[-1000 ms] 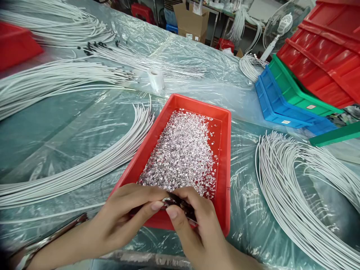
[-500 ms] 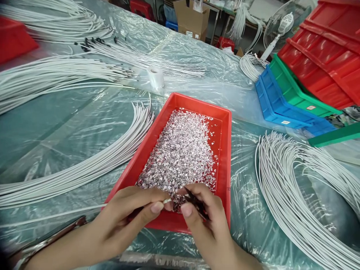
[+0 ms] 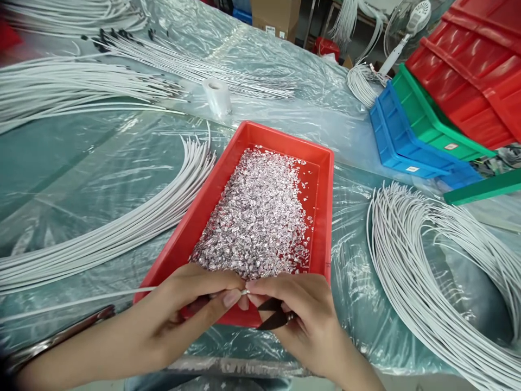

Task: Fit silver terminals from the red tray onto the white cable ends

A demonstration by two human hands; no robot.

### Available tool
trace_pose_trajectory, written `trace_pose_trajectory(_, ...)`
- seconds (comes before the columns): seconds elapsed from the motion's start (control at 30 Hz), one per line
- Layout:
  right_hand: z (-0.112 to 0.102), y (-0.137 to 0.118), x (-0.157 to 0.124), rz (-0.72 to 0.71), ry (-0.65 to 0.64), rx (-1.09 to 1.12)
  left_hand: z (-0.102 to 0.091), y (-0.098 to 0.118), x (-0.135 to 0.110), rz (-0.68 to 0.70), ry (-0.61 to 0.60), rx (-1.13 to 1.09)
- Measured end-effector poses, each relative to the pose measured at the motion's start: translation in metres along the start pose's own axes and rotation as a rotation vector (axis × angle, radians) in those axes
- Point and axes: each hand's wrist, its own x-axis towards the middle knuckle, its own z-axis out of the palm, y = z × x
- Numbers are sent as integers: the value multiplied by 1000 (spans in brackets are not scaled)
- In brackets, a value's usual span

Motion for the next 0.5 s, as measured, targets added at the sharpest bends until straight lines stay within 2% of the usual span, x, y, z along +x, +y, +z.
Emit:
trace_pose_trajectory(0.23,-6,-3,3,-27,-99,-100,0,-1,0,4,-60,34)
trace_pose_trajectory(0.37,-7,-3,2,21,-119,-139,3,-2,-1,-53,-127,86)
trace_pose_trajectory(0.5,-7,0,-4,94,-113,-123,8,-6,-2,-97,-143,77)
